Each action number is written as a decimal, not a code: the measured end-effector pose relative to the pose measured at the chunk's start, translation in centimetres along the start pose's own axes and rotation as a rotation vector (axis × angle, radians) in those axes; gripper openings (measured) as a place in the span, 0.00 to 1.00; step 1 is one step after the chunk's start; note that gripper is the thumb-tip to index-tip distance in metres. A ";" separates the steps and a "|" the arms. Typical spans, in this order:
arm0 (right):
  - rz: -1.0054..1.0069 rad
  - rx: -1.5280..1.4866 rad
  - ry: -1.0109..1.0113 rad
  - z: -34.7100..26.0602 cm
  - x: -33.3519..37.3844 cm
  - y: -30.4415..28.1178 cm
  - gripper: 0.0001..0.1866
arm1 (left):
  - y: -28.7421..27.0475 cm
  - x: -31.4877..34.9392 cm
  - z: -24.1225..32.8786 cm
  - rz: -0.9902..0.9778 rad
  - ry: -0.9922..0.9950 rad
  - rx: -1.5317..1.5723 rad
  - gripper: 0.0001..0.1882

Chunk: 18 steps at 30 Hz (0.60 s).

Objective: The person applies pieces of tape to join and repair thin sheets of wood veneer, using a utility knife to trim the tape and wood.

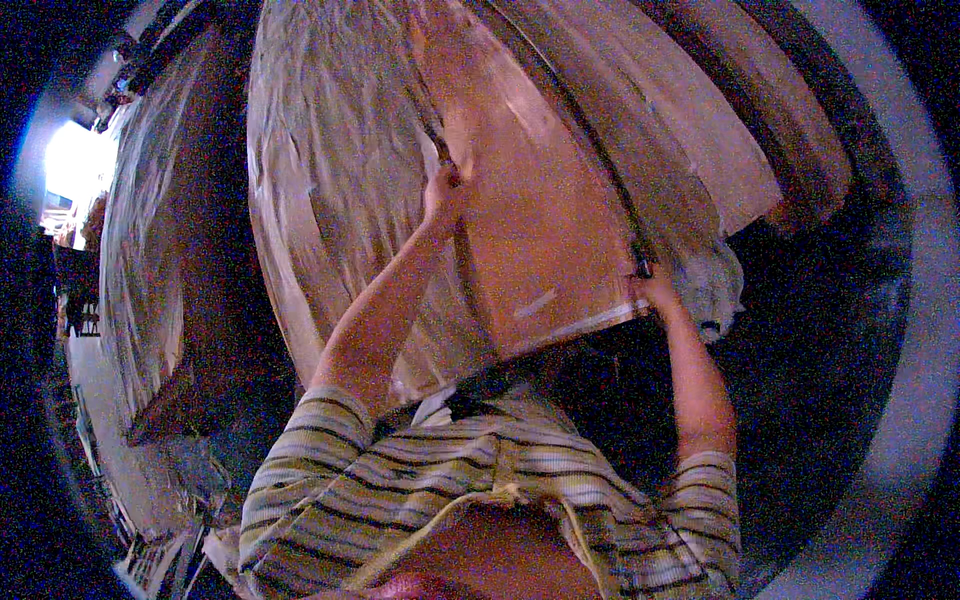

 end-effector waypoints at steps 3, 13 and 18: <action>0.208 0.173 -0.267 -1.4 -1.0 1.2 0.24 | 0.8 -2.5 0.9 0.057 0.219 0.053 0.13; 0.135 0.410 -0.004 -1.8 -0.7 5.2 0.20 | -0.1 -2.5 -9.9 0.023 -0.221 0.288 0.11; 0.130 0.531 -0.216 -5.4 -3.1 4.7 0.18 | -0.5 -8.0 -9.1 -0.057 0.050 -0.034 0.15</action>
Point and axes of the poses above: each hand's wrist, its own x-axis away from the middle knuckle, its own y-axis out of the palm, z = x × y, the point moved 2 cm from there along -x, towards the middle knuckle, and after that the axes turned 10 degrees about -x, right-handed, at the moved point
